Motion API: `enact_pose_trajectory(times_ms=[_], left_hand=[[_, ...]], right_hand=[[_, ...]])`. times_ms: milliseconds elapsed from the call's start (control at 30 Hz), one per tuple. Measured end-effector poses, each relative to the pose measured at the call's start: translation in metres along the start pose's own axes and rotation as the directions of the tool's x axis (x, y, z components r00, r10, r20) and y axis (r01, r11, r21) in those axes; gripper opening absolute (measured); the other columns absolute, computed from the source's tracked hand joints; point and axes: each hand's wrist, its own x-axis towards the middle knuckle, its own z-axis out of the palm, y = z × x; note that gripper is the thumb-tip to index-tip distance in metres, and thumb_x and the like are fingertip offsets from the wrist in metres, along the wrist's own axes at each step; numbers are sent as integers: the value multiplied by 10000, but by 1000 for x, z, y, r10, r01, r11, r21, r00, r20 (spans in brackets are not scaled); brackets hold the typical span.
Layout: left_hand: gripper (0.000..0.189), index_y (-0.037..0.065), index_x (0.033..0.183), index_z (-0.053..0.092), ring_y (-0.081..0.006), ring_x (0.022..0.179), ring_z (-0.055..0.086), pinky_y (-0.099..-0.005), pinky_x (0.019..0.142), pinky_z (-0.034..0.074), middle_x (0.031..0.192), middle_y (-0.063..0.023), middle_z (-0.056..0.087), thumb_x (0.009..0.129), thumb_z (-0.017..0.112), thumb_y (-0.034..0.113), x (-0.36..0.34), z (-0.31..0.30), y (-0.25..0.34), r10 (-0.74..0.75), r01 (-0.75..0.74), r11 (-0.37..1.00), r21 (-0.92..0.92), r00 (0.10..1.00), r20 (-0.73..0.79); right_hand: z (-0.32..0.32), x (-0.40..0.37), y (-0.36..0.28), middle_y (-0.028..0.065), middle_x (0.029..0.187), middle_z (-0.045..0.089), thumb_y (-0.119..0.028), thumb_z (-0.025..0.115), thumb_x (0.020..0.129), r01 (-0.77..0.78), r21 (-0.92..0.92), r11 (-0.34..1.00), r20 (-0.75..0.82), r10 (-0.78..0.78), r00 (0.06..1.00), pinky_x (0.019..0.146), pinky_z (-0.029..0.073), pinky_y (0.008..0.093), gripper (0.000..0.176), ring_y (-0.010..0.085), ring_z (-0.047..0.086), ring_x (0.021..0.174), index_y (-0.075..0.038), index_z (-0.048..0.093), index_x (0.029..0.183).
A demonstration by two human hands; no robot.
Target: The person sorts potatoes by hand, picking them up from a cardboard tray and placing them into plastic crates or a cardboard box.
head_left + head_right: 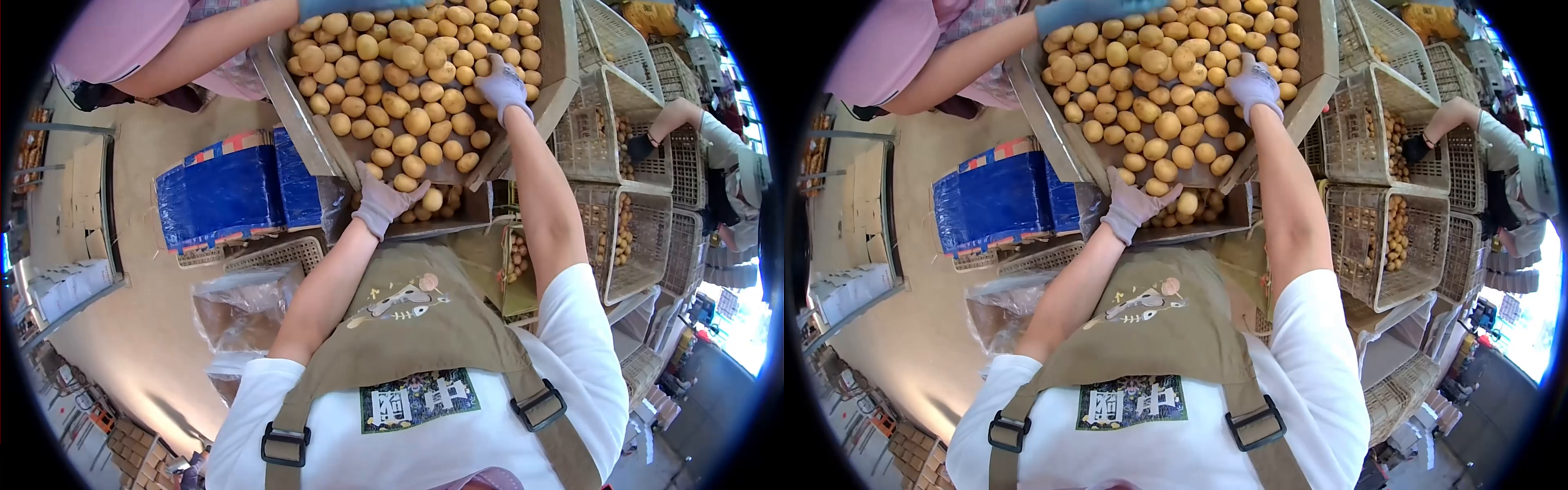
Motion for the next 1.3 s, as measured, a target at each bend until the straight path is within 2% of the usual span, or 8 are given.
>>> enact_pose_trajectory(times_ms=[133, 200, 267, 467, 600, 900, 1133, 1300], left_hand=[[970, 150, 1560, 149, -381, 1449, 288, -659, 1111, 311, 1604, -128, 216, 873, 343, 806, 1, -6, -1, 33, -47, 992, 117, 993, 116], [961, 153, 1554, 184, -389, 1441, 302, -665, 1108, 311, 1596, -132, 242, 869, 325, 813, 5, -6, 1, 10, -18, 997, 80, 995, 96], [949, 160, 1550, 204, -393, 1437, 308, -668, 1105, 314, 1593, -133, 253, 869, 316, 812, 6, -4, 1, 4, -10, 997, 75, 997, 80], [983, 158, 1542, 204, -390, 1432, 296, -666, 1099, 323, 1584, -131, 243, 838, 382, 821, 8, -7, -1, 26, -35, 996, 85, 994, 109], [963, 163, 1542, 219, -402, 1436, 289, -664, 1111, 308, 1591, -125, 241, 849, 352, 817, 13, -10, 3, -29, 28, 1000, 11, 997, 72], [985, 156, 1540, 237, -401, 1426, 298, -655, 1123, 280, 1568, -139, 291, 836, 343, 835, 4, -9, 1, 16, -38, 992, 120, 983, 181], [916, 123, 1500, 276, -335, 1406, 332, -610, 1139, 288, 1550, -124, 325, 850, 452, 744, 12, -18, 5, -8, -45, 988, 150, 944, 330], [743, 53, 1403, 368, -282, 1366, 400, -514, 1120, 381, 1493, -122, 417, 863, 672, 462, 18, -21, 5, 230, -663, -214, 718, 680, 696]], right_hand=[[-1, -40, 27, 163, 1310, 583, -265, 580, 892, -153, 895, 420, 182, -31, 983, 960, 513, 463, 540, 357, 591, 1201, -136, 448, 1399], [11, -80, 37, 160, 1259, 586, -248, 552, 942, -319, 803, -503, 153, -343, 927, 945, 529, 517, 439, 359, 614, 1139, -140, 465, 1359], [3, -111, 29, 162, 1240, 578, -228, 558, 959, -358, 673, -647, 101, -398, 912, 942, 528, 564, 402, 369, 631, 1076, -141, 463, 1340], [2, -135, -13, 146, 994, 716, -278, 648, 826, 130, 573, 809, 28, -178, 984, 873, 536, 396, 301, 306, 681, 1004, -128, 706, 1081], [32, -130, -71, 201, 1209, 640, -234, 601, 827, 269, 2, 963, 219, -263, 939, 874, 527, 473, 542, 358, 632, 1118, -180, 531, 1362], [47, -131, -27, 164, 1201, 619, -250, 647, 843, 149, 517, 843, 136, -252, 958, 813, 537, 391, 472, 299, 659, 1040, -155, 544, 1294], [16, -201, 18, 209, 1254, 591, -242, 611, 933, -425, 724, -543, 99, -529, 843, 612, 557, 315, 686, 228, 654, 736, -167, 257, 1516], [2, -220, 38, 236, 1190, 621, -269, 620, 927, -342, 713, -612, 47, -445, 894, 478, 464, 301, 662, 228, 579, 560, -191, 301, 1501]])
